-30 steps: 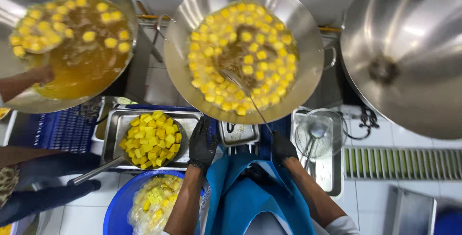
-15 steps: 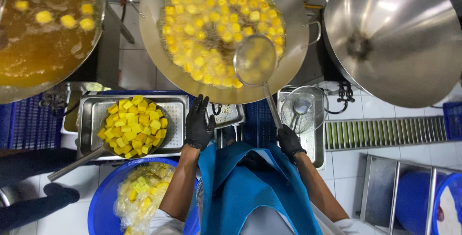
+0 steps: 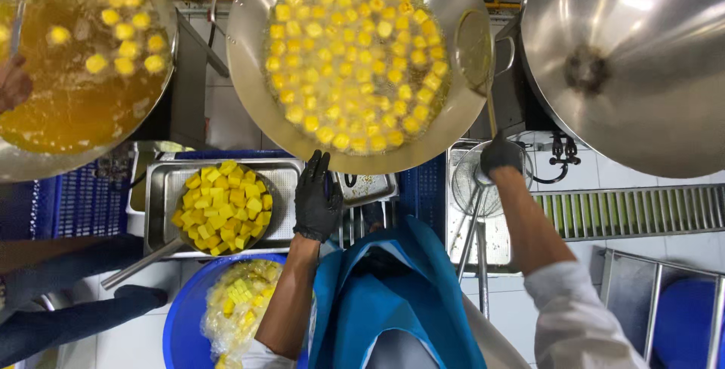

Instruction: The person uses a large mesh strainer to stir and lift yellow, cube-shaped food items frying in a large wok of hot oil. They repeatedly scoop the items from the oil and transfer them into a metal tray.

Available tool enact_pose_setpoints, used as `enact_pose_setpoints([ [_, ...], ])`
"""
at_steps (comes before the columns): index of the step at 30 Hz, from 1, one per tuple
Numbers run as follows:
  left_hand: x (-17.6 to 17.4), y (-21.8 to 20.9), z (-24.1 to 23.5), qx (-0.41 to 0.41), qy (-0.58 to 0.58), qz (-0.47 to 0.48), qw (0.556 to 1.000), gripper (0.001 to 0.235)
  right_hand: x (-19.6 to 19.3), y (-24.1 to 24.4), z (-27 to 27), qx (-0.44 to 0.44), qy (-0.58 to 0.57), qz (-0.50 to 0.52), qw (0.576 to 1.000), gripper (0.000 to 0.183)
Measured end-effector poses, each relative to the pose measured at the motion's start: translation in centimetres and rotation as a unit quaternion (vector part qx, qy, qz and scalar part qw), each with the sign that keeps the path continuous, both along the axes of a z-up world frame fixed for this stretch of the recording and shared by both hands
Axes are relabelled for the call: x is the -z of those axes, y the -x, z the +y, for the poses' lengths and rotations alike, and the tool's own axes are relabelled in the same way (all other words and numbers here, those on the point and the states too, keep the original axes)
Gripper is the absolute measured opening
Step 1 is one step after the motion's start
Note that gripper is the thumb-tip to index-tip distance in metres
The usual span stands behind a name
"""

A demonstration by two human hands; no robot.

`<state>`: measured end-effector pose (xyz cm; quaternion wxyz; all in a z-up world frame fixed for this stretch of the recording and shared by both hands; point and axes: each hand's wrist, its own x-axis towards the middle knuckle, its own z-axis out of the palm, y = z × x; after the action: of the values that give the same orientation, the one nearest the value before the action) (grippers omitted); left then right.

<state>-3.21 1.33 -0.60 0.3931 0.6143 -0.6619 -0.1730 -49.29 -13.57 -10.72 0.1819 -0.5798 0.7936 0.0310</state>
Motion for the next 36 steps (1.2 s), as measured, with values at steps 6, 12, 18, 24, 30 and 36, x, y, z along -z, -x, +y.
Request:
enact_pose_setpoints([
  [6,-0.5,0.7,-1.7,-0.014,-0.022,-0.024,0.999,0.07,4.8,-1.8,-12.2,-0.084,-0.228,0.094,0.966,0.044],
  [12,-1.2,1.0,-5.3,-0.036,-0.042,-0.052,0.997,0.072,7.7,-7.4,-14.5,-0.137,-0.356,0.047,0.923,0.033],
  [18,-0.9,0.4,-6.6,-0.053,-0.074,-0.095,0.991,0.074,10.6,-16.4,-19.5,-0.173,-0.282,-0.031,0.943,0.026],
  [24,-1.4,-1.1,-4.7,-0.106,-0.132,-0.075,0.983,0.074,13.3,-24.0,-20.7,-0.228,-0.247,-0.087,0.938,0.024],
  [30,-1.5,-1.9,-2.0,-0.152,-0.08,-0.054,0.984,0.064,14.1,-27.6,-14.8,-0.23,-0.219,-0.223,0.921,0.028],
  [36,-0.8,-2.3,-0.2,-0.148,-0.037,-0.037,0.988,0.063,11.8,-26.9,-5.8,-0.331,-0.039,-0.14,0.932,0.035],
])
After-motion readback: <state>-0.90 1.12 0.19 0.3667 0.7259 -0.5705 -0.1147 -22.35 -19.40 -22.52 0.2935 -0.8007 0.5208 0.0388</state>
